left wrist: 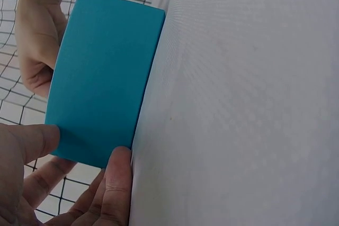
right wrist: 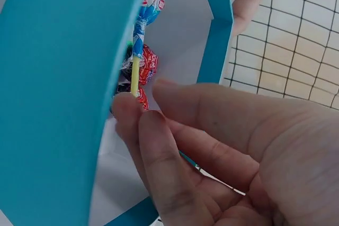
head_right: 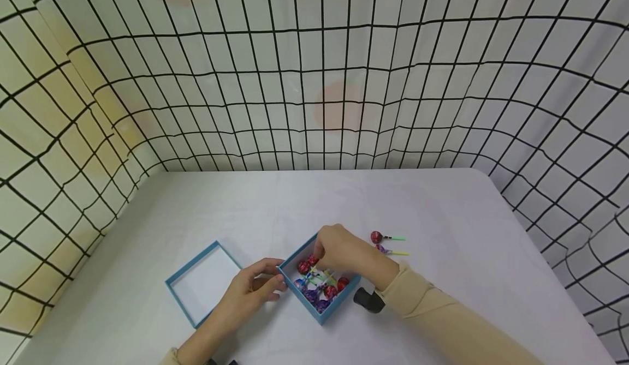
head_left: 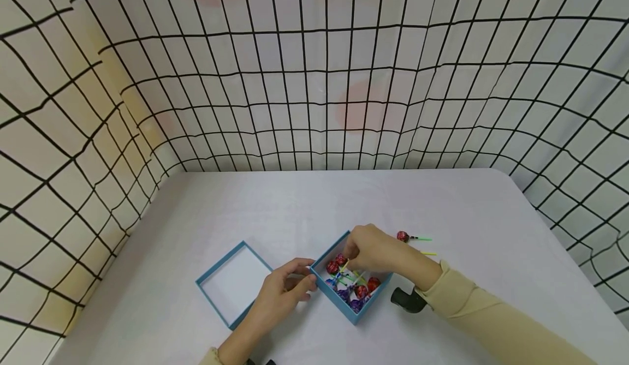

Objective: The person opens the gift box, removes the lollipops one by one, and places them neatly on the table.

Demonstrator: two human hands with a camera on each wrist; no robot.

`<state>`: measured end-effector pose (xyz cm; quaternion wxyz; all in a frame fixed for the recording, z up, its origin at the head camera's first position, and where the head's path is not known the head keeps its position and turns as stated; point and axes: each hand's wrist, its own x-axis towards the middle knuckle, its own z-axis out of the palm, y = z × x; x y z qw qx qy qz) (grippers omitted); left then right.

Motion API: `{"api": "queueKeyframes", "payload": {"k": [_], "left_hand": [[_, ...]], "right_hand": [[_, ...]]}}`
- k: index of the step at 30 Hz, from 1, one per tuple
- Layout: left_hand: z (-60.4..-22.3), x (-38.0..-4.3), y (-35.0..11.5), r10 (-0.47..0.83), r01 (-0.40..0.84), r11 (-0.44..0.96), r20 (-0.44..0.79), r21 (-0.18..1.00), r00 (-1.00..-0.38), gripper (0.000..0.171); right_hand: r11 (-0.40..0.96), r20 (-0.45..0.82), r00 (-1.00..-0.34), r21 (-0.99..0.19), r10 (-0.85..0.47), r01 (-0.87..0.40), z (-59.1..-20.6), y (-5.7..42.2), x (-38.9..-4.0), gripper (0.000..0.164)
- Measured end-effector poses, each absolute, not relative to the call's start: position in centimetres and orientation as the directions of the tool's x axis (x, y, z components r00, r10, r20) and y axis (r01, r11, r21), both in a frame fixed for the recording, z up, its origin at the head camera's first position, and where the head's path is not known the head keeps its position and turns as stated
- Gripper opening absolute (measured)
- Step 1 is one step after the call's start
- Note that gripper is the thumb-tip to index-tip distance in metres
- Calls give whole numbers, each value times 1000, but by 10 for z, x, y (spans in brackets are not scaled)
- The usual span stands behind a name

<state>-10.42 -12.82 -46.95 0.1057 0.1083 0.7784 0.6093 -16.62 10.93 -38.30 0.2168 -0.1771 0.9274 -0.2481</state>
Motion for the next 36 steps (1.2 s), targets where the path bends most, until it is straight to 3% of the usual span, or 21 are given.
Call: {"api": "queueKeyframes", "payload": {"k": [4,9,18,36], "left_hand": [[-469,-104,-128,299,44,228,-27,973,-954,33],[-470,-104,-128,298,41,237,-33,971,-954,33],[-470,-104,-128,298,46,238,-28,970,-954,32],[-468,-103,-128,300,46,201,-17,979,-954,35]], "right_hand": [[801,-283,-855,-556,-434,-222,-382,110,-164,5],[778,-266,-851,-585,-452,-230,-381,111,-162,12],[692,-227,-805,-664,-547,-283,-382,121,-166,10],[564,-190,-798,-797,-573,-215,-389,144,-174,10]]}}
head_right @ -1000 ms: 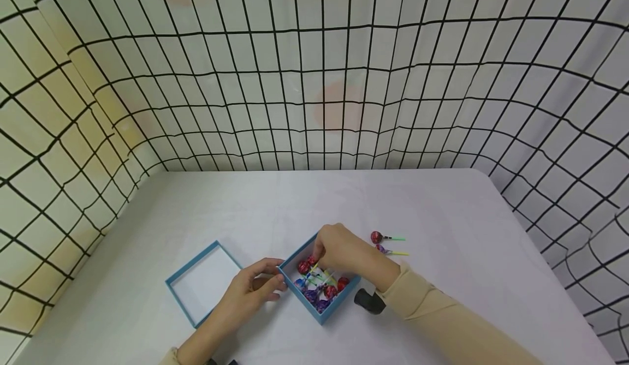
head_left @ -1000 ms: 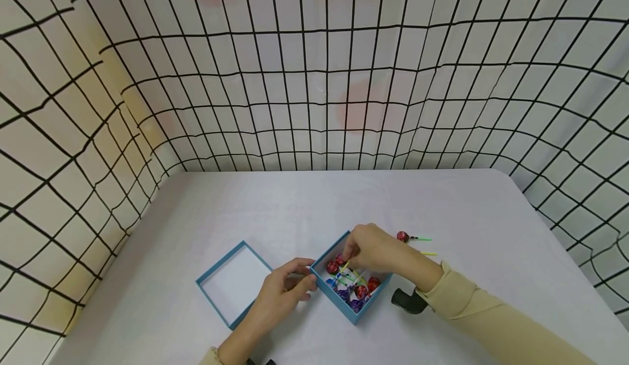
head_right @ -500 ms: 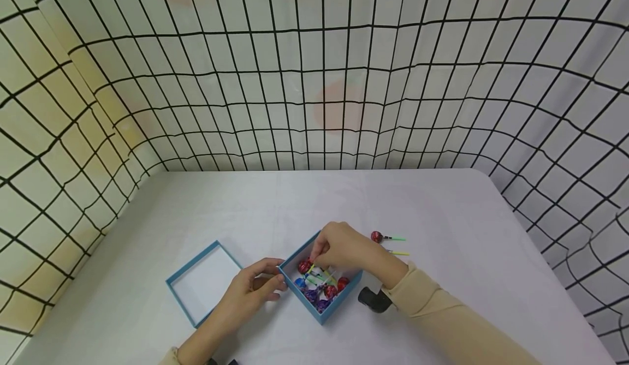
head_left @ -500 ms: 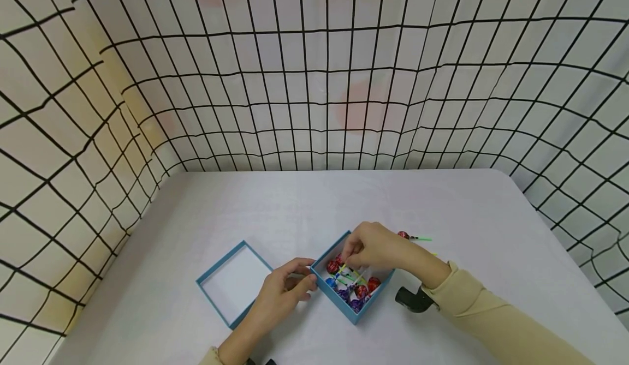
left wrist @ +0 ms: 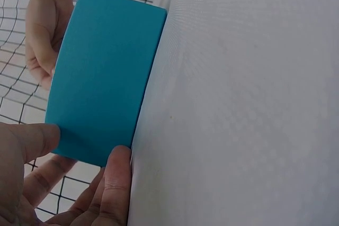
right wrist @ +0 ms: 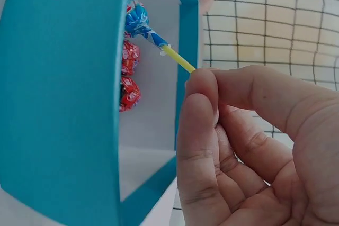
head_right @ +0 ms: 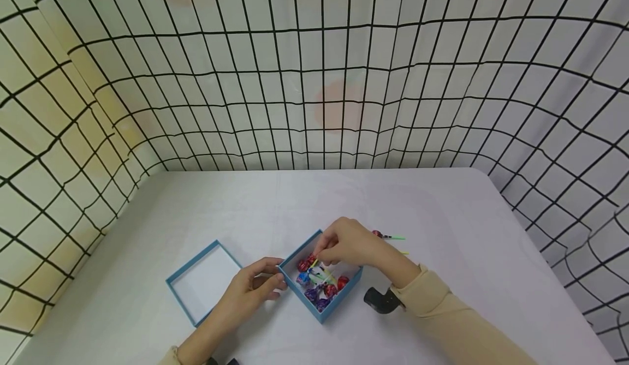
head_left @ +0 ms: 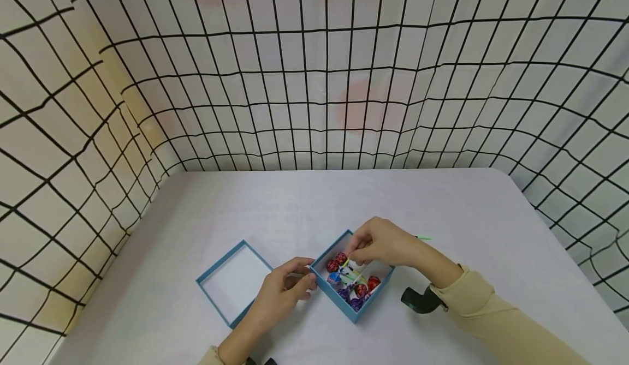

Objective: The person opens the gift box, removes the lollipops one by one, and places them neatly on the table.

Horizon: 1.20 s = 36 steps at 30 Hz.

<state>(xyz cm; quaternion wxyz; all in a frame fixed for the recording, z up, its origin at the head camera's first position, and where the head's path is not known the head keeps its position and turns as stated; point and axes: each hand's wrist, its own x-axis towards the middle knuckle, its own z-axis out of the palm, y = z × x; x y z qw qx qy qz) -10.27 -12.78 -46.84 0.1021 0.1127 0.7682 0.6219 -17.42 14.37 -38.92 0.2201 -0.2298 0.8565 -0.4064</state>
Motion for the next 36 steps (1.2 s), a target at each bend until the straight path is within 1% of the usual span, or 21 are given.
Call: {"api": "queueKeyframes", "payload": {"k": [5,15,25,30,36], "left_hand": [[-469,-103,-128,304,46,199,-17,979,-952,35],[-468,-103,-128,291,36,220,-30,975,-956,34],[-470,-105,-128,295,48,245,-27,968,-955,34],[-469,-104,-128,297,45,231,-26,972,-955,34],[-468,-102,-128,294,42,209,-22,977,-956,35]], "right_hand": [[531,-168,-801,-822,-574,-208,-386,156,-172,15],[499,-188,-849,-861,-493,-99,-380,183,-161,20],[473,-179,-882,-879,-436,-56,-378,215,-152,22],[448,-174,-897,-894,-406,-30,-381,231,-147,24],[393,-158,-902,-919,-401,-13,-390,251,-140,29]]}}
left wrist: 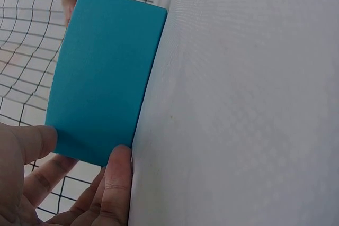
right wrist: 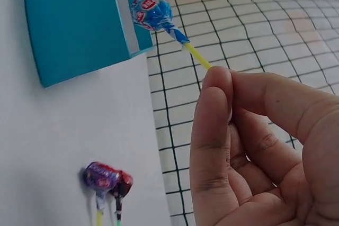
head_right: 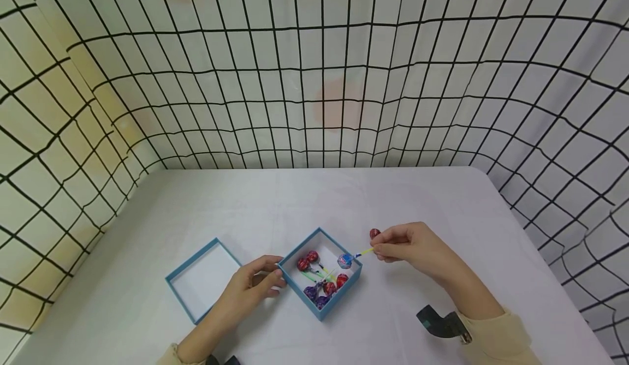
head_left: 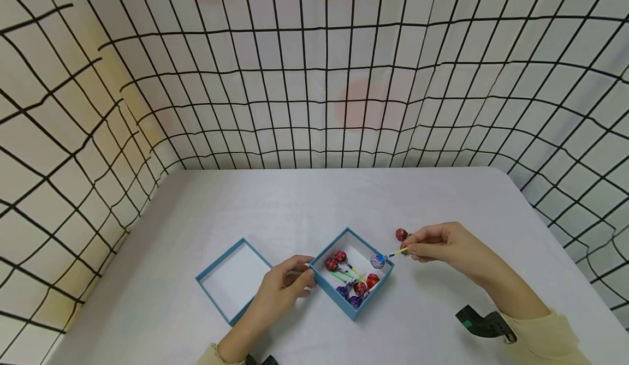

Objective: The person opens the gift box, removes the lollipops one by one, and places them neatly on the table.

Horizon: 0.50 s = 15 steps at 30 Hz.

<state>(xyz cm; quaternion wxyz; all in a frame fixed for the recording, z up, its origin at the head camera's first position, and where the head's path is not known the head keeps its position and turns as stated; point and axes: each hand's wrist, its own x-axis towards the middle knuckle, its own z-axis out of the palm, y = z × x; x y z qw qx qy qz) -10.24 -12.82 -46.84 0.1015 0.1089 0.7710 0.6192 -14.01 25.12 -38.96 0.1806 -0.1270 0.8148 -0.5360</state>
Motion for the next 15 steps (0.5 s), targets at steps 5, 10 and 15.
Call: {"api": "queueKeyframes", "payload": {"k": [5,10,15], "left_hand": [[-469,-103,-128,295,38,216,-28,976,-955,34],[-470,-105,-128,299,41,217,-26,975,-954,34],[-469,-104,-127,298,33,209,-31,977,-954,34]], "right_hand": [[377,-151,-924,-926,-352,8,-402,266,-133,33],[356,-147,-936,-934,-321,25,-413,280,-127,33],[272,-151,-934,-960,-322,62,-424,295,-124,23]]}}
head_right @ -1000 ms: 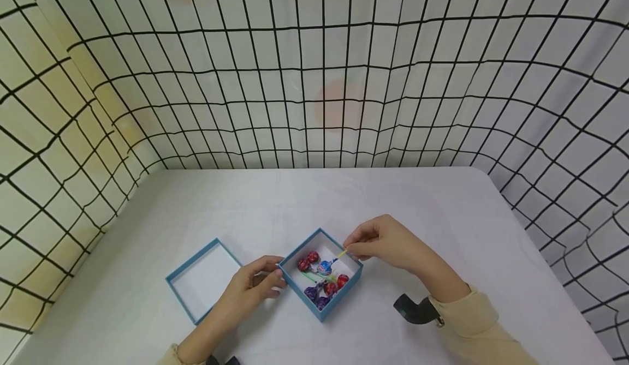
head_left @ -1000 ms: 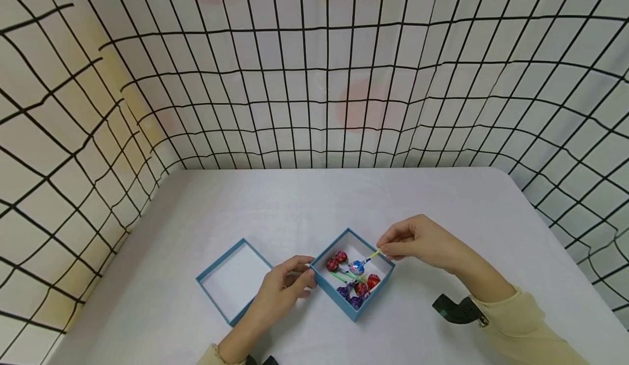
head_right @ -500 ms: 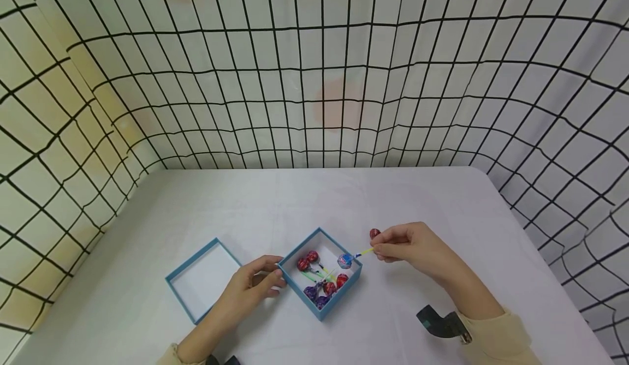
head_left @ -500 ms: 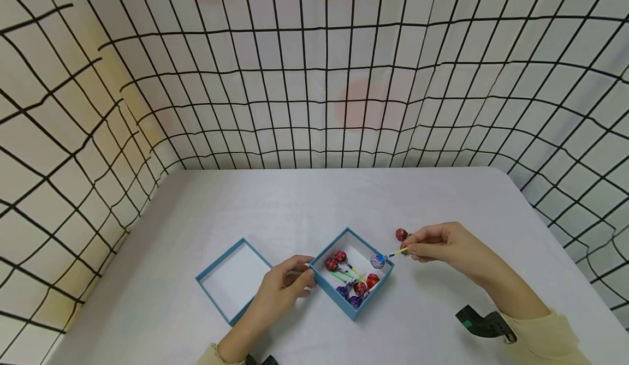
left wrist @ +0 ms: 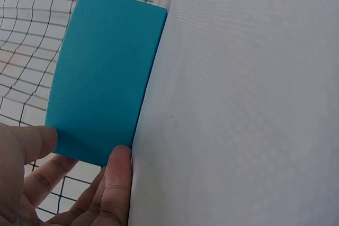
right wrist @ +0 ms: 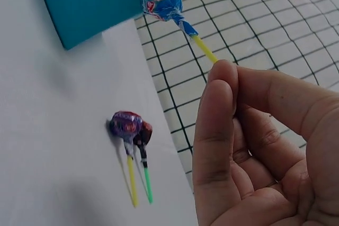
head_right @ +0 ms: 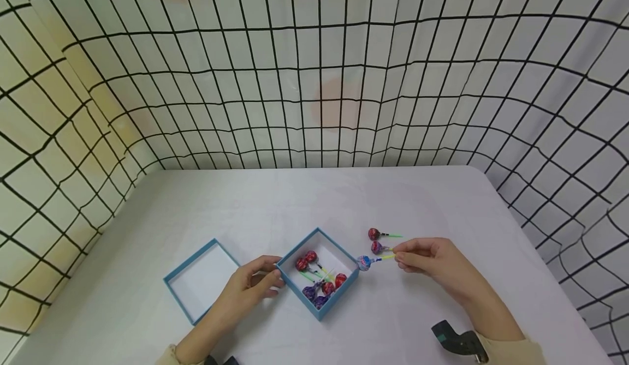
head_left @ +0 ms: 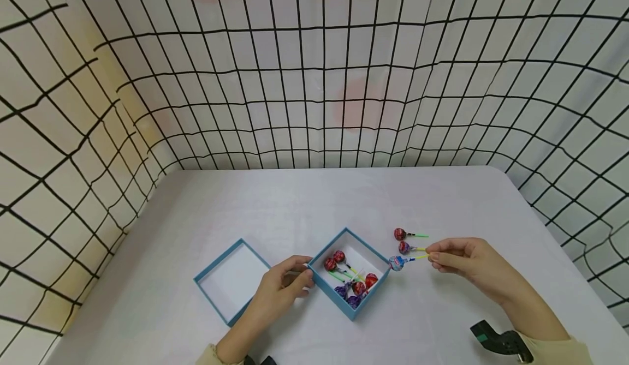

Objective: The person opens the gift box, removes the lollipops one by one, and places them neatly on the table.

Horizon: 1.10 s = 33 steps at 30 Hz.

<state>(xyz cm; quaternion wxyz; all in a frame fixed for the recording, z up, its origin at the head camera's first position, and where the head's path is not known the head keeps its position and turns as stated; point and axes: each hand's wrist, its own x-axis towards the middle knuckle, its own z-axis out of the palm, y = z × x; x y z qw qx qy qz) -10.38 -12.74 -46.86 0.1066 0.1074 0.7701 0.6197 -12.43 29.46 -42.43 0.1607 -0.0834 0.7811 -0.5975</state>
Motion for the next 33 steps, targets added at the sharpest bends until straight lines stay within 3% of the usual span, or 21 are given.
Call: {"api": "queueKeyframes", "payload": {"k": [7,24,33], "left_hand": [[-467,-102,-128,294,16,200,-44,980,-955,35],[-469,-103,-129,295,9,211,-54,978,-954,36],[-469,-104,-128,298,15,213,-51,977,-953,35]], "right_hand": [[165,-155,-933,-981,-325,106,-439,313,-124,21],[75,-179,-930,-984,-320,164,-467,327,-131,22],[137,-261,-943,-962,-206,236,-476,325,-133,18]]}}
